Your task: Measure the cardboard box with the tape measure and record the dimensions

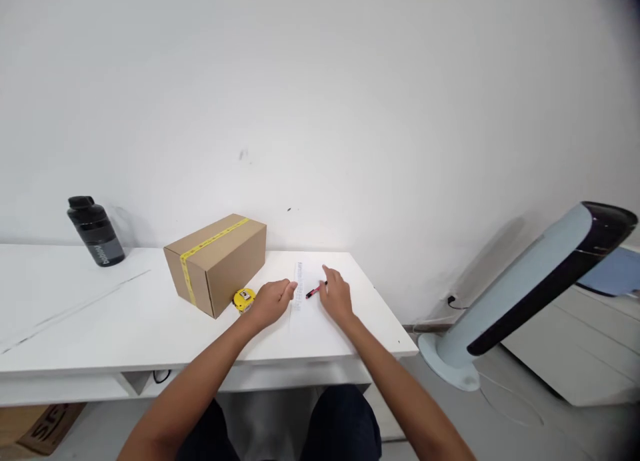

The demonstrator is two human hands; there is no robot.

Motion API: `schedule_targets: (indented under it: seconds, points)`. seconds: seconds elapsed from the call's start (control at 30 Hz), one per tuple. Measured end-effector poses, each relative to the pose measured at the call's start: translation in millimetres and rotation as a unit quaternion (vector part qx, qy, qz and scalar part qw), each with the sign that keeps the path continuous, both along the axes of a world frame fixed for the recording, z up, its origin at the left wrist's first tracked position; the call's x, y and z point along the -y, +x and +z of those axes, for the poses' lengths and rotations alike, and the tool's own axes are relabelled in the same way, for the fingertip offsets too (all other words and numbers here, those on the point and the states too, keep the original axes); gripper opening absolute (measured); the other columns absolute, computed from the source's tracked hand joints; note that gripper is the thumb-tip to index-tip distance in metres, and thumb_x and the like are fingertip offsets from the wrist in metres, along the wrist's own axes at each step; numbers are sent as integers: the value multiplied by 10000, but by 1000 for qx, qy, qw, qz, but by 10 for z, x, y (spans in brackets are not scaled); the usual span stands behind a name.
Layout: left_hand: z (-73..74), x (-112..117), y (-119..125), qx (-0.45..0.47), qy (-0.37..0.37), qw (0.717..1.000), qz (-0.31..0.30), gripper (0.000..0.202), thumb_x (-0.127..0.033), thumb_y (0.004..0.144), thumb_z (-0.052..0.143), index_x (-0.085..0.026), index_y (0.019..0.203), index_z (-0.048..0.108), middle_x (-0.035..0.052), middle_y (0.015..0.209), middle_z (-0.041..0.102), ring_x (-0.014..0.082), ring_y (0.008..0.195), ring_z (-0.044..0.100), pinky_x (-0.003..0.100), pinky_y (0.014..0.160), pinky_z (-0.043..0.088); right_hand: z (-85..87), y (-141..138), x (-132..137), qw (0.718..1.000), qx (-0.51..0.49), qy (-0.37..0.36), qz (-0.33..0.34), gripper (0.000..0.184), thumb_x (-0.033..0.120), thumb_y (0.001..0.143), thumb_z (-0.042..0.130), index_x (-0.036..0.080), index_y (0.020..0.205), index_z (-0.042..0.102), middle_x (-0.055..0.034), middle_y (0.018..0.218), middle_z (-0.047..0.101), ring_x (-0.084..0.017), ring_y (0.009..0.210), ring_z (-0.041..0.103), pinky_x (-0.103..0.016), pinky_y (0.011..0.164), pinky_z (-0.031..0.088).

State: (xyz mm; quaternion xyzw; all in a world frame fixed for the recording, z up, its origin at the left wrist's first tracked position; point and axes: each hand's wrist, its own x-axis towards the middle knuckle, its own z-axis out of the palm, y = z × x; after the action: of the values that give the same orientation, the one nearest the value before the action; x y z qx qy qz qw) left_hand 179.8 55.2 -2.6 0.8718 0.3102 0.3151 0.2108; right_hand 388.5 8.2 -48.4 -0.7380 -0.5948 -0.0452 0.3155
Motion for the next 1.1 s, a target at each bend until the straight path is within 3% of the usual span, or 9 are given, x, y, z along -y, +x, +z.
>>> schedule_targets:
  seconds: [0.17, 0.33, 0.47, 0.57, 0.67, 0.8, 0.9, 1.0, 1.1]
  points:
    - [654, 15, -90, 133, -26, 990, 48, 555, -638, 971, 279, -223, 653, 465, -9, 624, 517, 148, 642, 497, 283, 643, 406, 81, -737, 356, 985, -18, 44, 167, 573, 305, 950, 549, 217, 1500, 412, -135, 1514, 500, -247, 1416, 442, -429, 1150, 400]
    - [1409, 201, -115, 203, -40, 978, 33, 569, -680, 977, 261, -221, 703, 459, -49, 572, 388, 101, 506, 383, 245, 522, 345, 49, -1290, 462, 926, -282, -18, 251, 1081, 465, 759, 795, 234, 1602, 159, -171, 1663, 251, -342, 1530, 252, -548, 1209, 289]
    - [1914, 547, -70, 294, -71, 952, -34, 578, -722, 955, 345, -219, 680, 418, -71, 544, 291, 53, 419, 265, 211, 454, 264, 161, -1523, 591, 855, -439, 70, 266, 767, 460, 819, 744, 239, 1454, 374, -146, 1421, 543, -285, 1234, 590, -487, 1060, 470]
    - [2079, 668, -93, 327, -53, 943, -43, 573, -702, 967, 361, -215, 671, 421, -66, 555, 283, 41, 411, 273, 195, 451, 261, 237, -1570, 862, 784, -503, 122, 341, 617, 478, 828, 747, 267, 1338, 472, -102, 1259, 623, -229, 1016, 663, -420, 922, 547]
    - [1957, 582, -210, 306, -28, 951, -47, 549, -669, 973, 402, -211, 675, 455, -61, 541, 318, 56, 427, 315, 204, 452, 282, 255, -1511, 1163, 712, -559, 115, 408, 623, 607, 782, 753, 266, 1280, 597, -103, 1229, 634, -228, 930, 670, -401, 843, 561]
    - [1391, 452, -438, 187, 6, 981, 43, 538, -634, 990, 384, -215, 670, 490, -46, 518, 397, 100, 467, 398, 247, 480, 352, 221, -1371, 1364, 625, -667, 99, 392, 623, 690, 777, 698, 212, 1177, 709, -39, 873, 641, -130, 581, 535, -345, 633, 518]
    - [859, 592, -595, 124, 67, 987, 82, 496, -565, 1006, 373, -219, 684, 523, 1, 597, 532, 154, 579, 526, 299, 575, 440, 207, -1302, 1360, 602, -727, 125, 307, 602, 577, 763, 766, 225, 1240, 662, 12, 772, 612, -102, 513, 471, -299, 552, 466]
    - [374, 939, -686, 91, 173, 978, 68, 316, -504, 949, 536, -213, 1022, 634, 96, 1027, 699, 251, 1011, 637, 405, 886, 505, 226, -1315, 1323, 578, -758, 206, 219, 520, 505, 777, 780, 236, 1197, 631, 18, 779, 645, -101, 532, 508, -264, 541, 457]
    - [58, 1245, -678, 38, 244, 969, 7, 383, -423, 942, 602, -231, 1269, 547, 108, 1203, 688, 238, 1137, 640, 386, 952, 517, 267, -1394, 1315, 566, -765, 217, 216, 415, 518, 775, 782, 212, 1020, 646, -3, 777, 669, -132, 595, 587, -288, 601, 516]
